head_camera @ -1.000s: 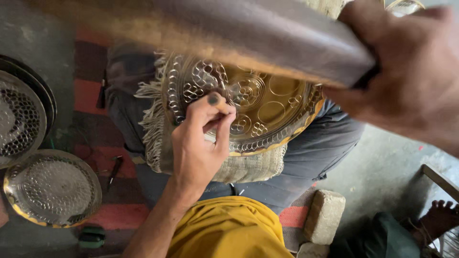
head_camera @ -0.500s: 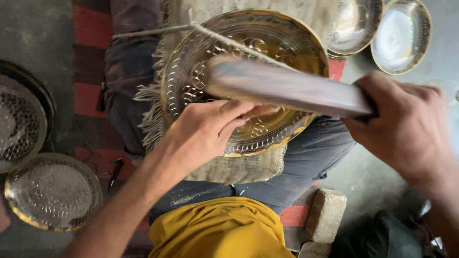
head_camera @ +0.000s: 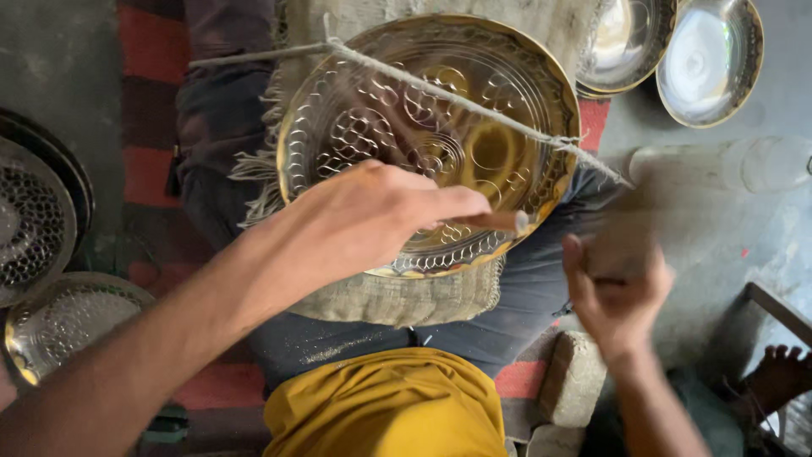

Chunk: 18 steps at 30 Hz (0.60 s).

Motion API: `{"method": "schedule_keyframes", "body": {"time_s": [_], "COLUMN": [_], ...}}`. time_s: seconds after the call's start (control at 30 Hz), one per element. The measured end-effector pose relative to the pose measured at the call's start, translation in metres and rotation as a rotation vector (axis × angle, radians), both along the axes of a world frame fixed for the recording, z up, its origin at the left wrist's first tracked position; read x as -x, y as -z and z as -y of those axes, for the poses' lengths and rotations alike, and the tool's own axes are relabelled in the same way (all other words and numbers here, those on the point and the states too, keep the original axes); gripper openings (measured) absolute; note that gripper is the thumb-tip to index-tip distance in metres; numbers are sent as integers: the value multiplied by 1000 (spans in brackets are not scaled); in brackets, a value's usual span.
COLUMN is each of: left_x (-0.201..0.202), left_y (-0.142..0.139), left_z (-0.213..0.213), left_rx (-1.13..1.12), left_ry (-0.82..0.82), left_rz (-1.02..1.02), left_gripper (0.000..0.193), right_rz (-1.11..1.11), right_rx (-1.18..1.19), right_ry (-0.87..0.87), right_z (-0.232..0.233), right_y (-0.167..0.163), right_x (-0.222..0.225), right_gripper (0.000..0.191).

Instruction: The person uses a hammer and a metal punch to emboss a decorative pattern into a brass plate resting on their lap. They repeatedly strike the punch to create indentations in the metal surface.

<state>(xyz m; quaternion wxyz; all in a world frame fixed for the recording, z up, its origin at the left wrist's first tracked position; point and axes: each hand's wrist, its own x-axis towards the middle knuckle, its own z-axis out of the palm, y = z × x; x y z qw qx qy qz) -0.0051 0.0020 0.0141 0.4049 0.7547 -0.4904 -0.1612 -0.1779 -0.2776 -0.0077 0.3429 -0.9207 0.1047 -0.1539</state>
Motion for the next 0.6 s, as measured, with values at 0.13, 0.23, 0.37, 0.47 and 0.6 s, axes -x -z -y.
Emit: {"method": "schedule_keyframes", "body": {"time_s": [0.13, 0.23, 0.37, 0.47, 0.6], "left_x": [-9, -18, -24, -23, -20], "left_y": [-7, -12, -17, -21, -27], "left_z": [8, 18, 31, 35, 37], "left_rx": [-139, -220, -306, -271, -291], "left_ry": [114, 242, 393, 425, 400], "left_rz": [206, 261, 227, 286, 294], "left_gripper": [61, 54, 40, 31, 24], "right_rz": [-124, -70, -39, 20, 16], "right_rx": [102, -97, -77, -45, -10], "right_ry": [169, 255, 296, 281, 288], "right_z": [-17, -36, -56, -66, -67], "right_y": [34, 54, 66, 68, 68], "right_x": [31, 53, 63, 62, 57], "right_gripper": [31, 20, 16, 13, 19]}}
